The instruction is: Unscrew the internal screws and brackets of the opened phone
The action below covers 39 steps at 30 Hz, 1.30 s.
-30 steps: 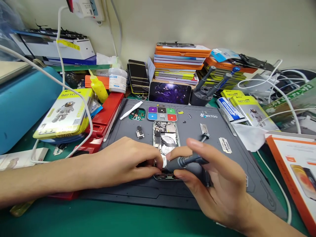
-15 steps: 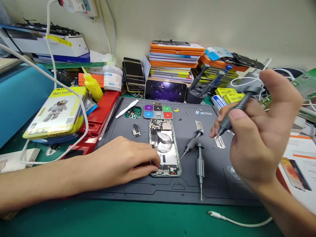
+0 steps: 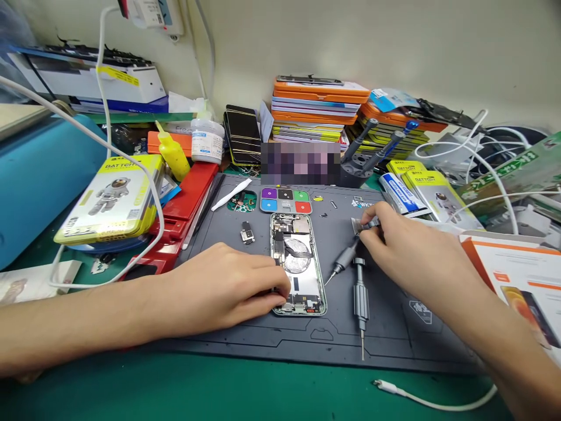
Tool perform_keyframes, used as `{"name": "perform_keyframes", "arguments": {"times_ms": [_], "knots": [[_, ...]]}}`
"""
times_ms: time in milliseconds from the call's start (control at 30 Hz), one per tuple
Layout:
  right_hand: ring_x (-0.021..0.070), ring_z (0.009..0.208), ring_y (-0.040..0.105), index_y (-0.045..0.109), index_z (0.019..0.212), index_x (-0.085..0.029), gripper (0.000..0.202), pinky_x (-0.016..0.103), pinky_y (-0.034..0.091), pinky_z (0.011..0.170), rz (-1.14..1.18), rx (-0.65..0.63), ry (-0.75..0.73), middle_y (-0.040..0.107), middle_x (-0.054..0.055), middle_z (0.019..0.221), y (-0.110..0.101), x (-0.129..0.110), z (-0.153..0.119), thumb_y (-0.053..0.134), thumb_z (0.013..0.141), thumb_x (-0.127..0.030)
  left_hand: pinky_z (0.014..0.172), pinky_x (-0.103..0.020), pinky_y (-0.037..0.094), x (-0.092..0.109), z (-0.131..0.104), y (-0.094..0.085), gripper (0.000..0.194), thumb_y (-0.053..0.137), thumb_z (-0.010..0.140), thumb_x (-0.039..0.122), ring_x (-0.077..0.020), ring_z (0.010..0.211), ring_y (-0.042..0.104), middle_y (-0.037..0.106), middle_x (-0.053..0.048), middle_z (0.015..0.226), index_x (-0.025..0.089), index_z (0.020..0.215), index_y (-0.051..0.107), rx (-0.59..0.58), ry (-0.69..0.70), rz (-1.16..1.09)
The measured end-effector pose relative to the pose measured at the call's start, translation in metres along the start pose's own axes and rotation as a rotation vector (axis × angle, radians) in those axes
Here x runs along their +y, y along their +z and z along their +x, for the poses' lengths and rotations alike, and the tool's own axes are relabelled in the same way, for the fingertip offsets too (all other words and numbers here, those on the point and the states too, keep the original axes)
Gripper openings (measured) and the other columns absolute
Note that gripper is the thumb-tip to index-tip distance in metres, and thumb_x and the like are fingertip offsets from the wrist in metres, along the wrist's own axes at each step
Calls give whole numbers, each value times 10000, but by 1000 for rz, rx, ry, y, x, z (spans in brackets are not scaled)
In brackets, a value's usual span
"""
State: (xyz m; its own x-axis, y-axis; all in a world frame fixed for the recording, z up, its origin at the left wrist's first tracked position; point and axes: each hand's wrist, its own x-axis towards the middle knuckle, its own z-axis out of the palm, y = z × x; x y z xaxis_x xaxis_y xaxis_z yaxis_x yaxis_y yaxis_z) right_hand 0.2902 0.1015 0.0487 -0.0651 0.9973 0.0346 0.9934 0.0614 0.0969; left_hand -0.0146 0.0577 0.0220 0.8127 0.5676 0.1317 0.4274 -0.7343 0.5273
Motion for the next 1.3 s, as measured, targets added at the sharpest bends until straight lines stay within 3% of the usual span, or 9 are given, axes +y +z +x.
{"name": "perform_keyframes", "arguments": {"times_ms": [133, 233, 367, 500, 600, 667, 933, 1133, 1300], "knots": [[295, 726, 703, 624, 1055, -237, 237, 339, 304, 552, -40, 6, -5, 787, 101, 946, -1, -1, -3, 408, 1013, -325, 671, -265, 439, -1, 0, 0, 104, 567, 1110, 261, -119, 796, 691, 739, 50, 1006, 235, 1130, 665, 15, 9, -12], [319, 909, 734, 650, 1053, -239, 273, 340, 315, 562, -57, 25, -33, 756, 111, 1186, 0, -2, -6, 388, 1035, -316, 671, -265, 443, -2, -1, 1, 122, 553, 1119, 268, -119, 791, 687, 735, 51, 1000, 242, 1148, 669, 16, 12, -15], [362, 1127, 702, 684, 1119, -211, 344, 363, 416, 589, -39, 161, -102, 711, 149, 1251, 0, -1, -9, 384, 1083, -375, 679, -265, 450, -3, -2, 1, 130, 551, 1122, 272, -124, 795, 688, 737, 46, 998, 242, 1145, 676, 10, 11, -25], [337, 1137, 693, 724, 1131, -217, 312, 443, 562, 788, 119, 218, -356, 708, 127, 1209, 2, 8, -9, 451, 1078, -357, 678, -266, 462, -3, -1, 0, 152, 535, 1128, 271, -129, 789, 692, 740, 33, 990, 235, 1154, 680, 1, 22, -18], [281, 1168, 704, 727, 1244, -259, 321, 472, 584, 967, 278, 65, -617, 710, 92, 1281, 4, 20, -6, 461, 1065, -256, 665, -265, 464, -1, -1, -4, 180, 495, 1136, 249, -134, 784, 696, 747, 13, 992, 221, 1163, 670, 17, 52, 16], [271, 1193, 713, 724, 1282, -279, 351, 481, 590, 1000, 347, -4, -689, 721, 78, 1314, 6, 26, -2, 469, 1050, -215, 675, -257, 476, 0, -2, -7, 177, 477, 1133, 227, -134, 794, 710, 759, 10, 1010, 217, 1174, 649, 42, 45, -7], [302, 1058, 756, 792, 1042, -319, 233, 534, 604, 919, 415, -7, -747, 796, 55, 1156, 3, 34, 12, 560, 1037, -331, 576, -252, 392, 0, -5, -11, 142, 478, 1100, 205, -119, 594, 620, 672, 70, 774, 245, 1167, 596, 112, -53, -97], [337, 986, 771, 801, 1068, -383, 244, 580, 580, 892, 433, 81, -726, 827, 32, 1068, -5, 47, 15, 570, 1049, -458, 565, -271, 356, -1, -4, -10, 145, 450, 1101, 230, -133, 569, 593, 615, 69, 703, 236, 1123, 593, 106, -73, -88], [318, 902, 776, 807, 1101, -431, 223, 499, 600, 766, 482, 126, -677, 825, 30, 1051, -21, 54, 10, 633, 1010, -537, 549, -260, 352, 0, -3, -11, 133, 471, 1095, 222, -120, 543, 568, 606, 74, 689, 234, 1119, 602, 128, -76, -105]]}}
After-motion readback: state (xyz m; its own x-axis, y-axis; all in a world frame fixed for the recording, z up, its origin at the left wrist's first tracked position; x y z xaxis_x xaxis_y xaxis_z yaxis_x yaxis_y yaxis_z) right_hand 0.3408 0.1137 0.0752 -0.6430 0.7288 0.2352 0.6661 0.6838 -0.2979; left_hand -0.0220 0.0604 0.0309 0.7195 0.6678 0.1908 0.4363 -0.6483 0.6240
